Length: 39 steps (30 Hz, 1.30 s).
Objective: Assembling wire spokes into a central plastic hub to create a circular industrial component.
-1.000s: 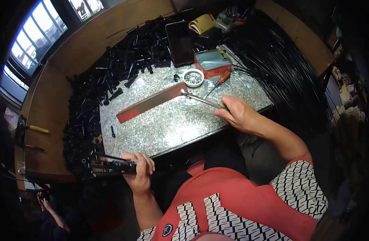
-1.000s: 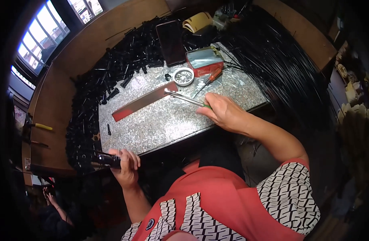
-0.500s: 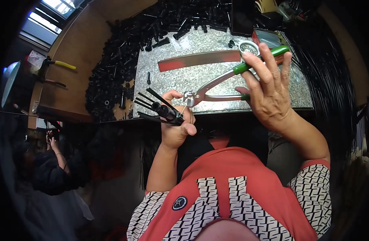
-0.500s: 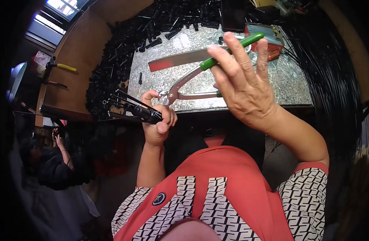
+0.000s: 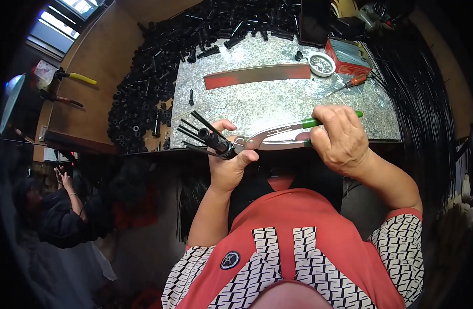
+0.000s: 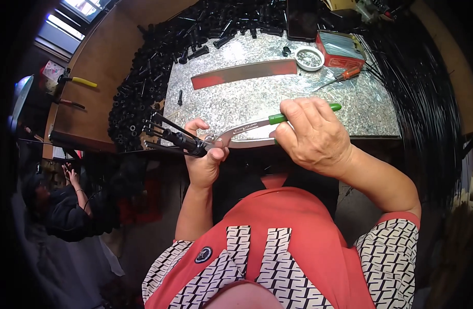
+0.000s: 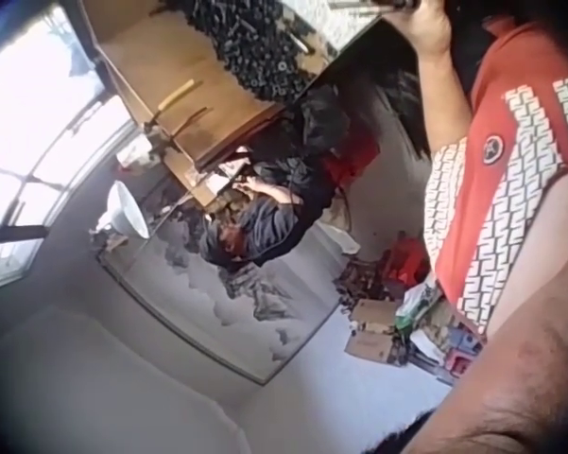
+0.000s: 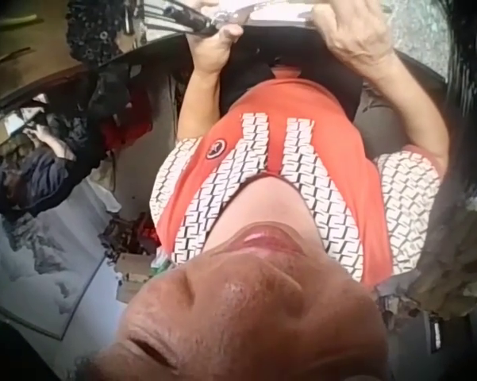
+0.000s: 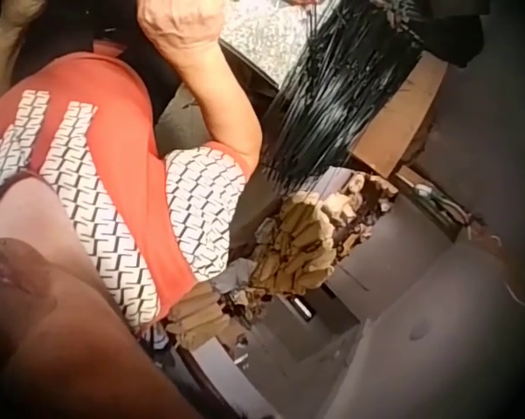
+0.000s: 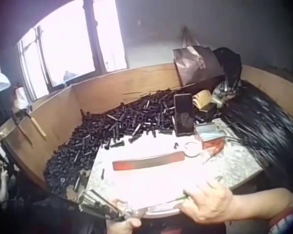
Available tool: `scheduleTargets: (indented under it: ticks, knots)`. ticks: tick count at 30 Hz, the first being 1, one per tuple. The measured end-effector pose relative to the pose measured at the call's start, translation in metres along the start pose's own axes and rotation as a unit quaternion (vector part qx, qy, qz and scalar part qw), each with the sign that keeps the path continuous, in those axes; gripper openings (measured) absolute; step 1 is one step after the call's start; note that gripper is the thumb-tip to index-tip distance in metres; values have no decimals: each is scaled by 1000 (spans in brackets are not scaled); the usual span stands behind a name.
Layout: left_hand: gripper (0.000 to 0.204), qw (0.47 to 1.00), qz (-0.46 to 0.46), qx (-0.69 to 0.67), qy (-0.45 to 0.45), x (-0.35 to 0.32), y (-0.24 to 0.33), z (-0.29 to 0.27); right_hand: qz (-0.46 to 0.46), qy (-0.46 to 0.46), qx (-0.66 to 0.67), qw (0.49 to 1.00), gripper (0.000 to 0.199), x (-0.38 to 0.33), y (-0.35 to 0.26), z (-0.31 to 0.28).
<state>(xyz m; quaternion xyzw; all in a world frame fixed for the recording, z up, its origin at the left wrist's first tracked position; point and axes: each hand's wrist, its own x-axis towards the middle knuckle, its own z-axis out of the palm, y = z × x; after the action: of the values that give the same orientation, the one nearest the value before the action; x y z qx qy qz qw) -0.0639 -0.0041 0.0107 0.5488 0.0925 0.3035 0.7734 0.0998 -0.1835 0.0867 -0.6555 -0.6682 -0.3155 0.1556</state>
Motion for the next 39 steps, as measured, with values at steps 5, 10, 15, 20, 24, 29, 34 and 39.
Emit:
scheduleTargets:
  ticks: [5,10,15,20,24,29,34,39]
  knots:
    - [82,993,67,72,-60,-1,-17,-24,-36,-91,65,993,18,-16,-5,-3]
    - [75,996,24,27,-81,-3,0,-7,123,-286,563,766,21,-22,-7,0]
    - [62,989,-9,28,-143,-6,3,-5,327,-502,758,258,28,-18,1,-1]
    - [67,995,-3,95,-29,-2,8,6,165,-217,390,880,50,-27,-16,3]
    - [81,995,-3,71,-72,1,3,-4,205,-294,560,747,46,-17,-12,4]
    - [81,990,-11,69,-124,5,-1,-6,253,-543,631,493,47,-9,22,-5]
    - [61,991,-2,108,-84,1,-13,-12,164,-370,482,777,33,-4,15,-5]
    - [59,989,61,134,-29,0,-16,-8,235,-449,428,748,27,-3,0,-2]
